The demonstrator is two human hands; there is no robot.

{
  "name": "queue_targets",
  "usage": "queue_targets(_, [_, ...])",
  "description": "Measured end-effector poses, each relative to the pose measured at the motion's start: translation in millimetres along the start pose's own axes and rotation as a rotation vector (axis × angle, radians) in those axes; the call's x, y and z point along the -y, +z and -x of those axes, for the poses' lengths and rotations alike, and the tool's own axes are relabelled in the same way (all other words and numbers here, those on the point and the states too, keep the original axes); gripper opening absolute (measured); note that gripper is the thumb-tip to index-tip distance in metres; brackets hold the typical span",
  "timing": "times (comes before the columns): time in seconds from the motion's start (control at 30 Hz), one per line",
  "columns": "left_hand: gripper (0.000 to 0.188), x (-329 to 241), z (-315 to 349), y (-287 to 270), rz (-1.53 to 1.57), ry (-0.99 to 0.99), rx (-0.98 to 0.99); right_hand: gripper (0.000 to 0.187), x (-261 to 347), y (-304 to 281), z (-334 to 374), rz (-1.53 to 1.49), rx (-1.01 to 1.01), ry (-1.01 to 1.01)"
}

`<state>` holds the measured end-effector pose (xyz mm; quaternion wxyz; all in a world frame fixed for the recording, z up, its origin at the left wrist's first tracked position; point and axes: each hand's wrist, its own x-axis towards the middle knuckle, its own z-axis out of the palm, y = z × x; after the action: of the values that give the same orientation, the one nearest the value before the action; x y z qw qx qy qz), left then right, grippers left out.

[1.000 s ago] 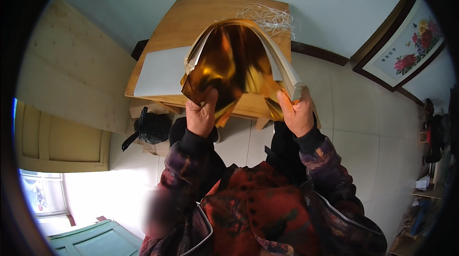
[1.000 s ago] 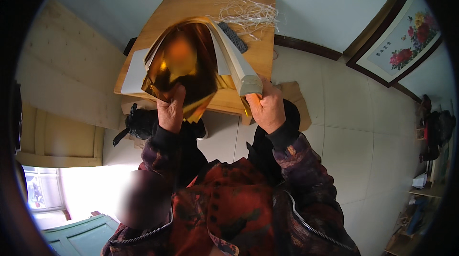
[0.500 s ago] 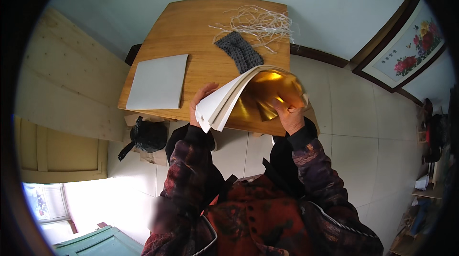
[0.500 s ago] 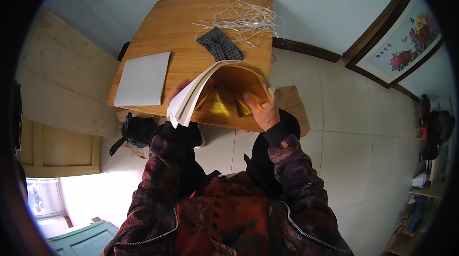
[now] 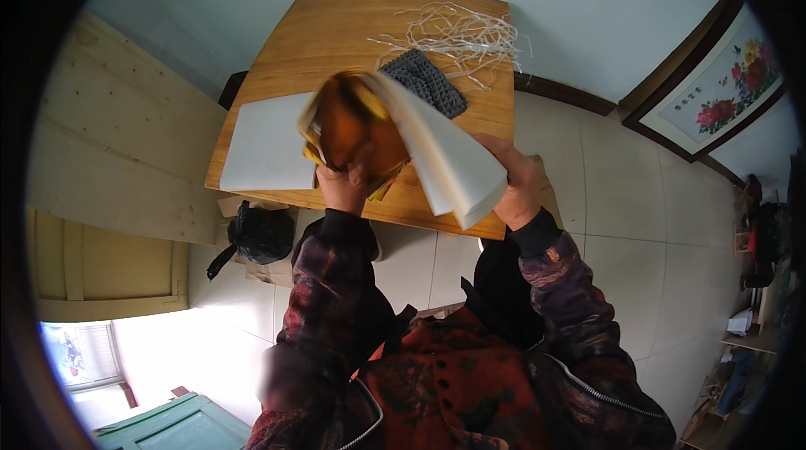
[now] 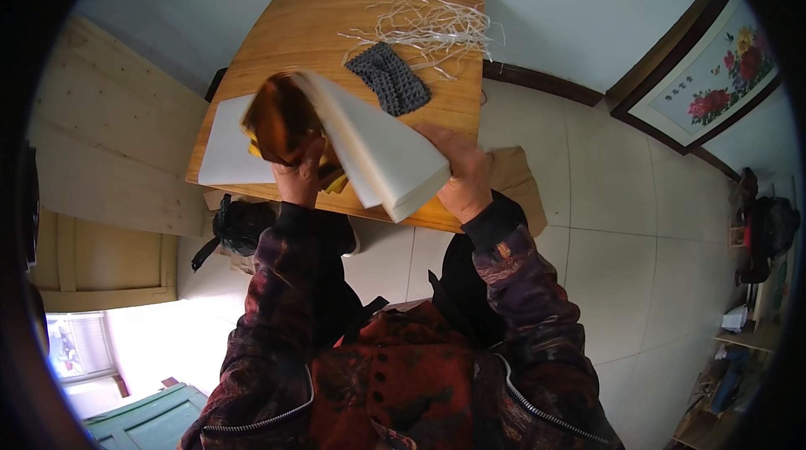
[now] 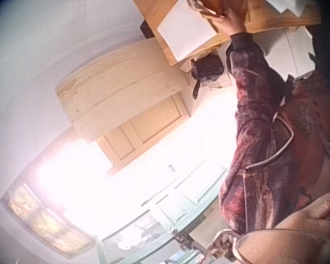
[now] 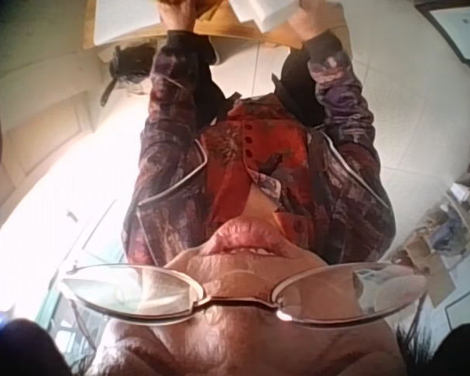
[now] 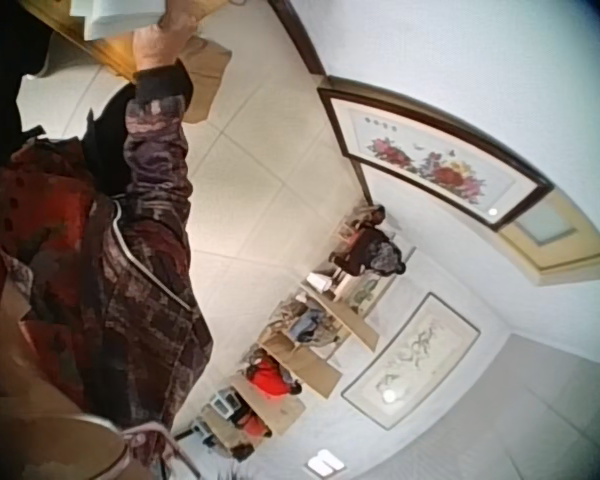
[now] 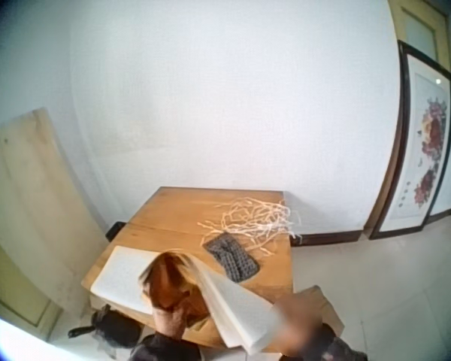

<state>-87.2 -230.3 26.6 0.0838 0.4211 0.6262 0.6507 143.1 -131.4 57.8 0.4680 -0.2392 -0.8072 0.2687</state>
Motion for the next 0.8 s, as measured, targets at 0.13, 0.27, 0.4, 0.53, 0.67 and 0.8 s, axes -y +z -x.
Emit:
queue_targets(0.13, [0.022,0,9,4,-0.059,0.046,0.082,0.026,-12,14,9,-0.292,-0.062,0.222])
queue_targets(0.27, [0.020,-2,9,10,0.101,0.062,0.061,0.024,-15,15,11,-0.312,-0.162,0.262])
queue_targets(0.4, [0.017,-8,12,14,0.167,-0.004,-0.028,0.023,-12,7,3,-0.201,-0.099,0.141])
queue_targets(0.53, [0.018,-6,7,13,0.218,-0.042,-0.079,0.029,-10,7,-4,-0.139,-0.055,0.033])
queue_targets(0.67, [0.025,8,6,4,0.259,-0.181,0.003,0.027,-12,3,-6,-0.226,-0.038,0.139])
queue_targets(0.8, [0.027,22,7,0,0.107,-0.120,0.050,0.024,-17,-2,-1,-0.208,-0.012,0.296])
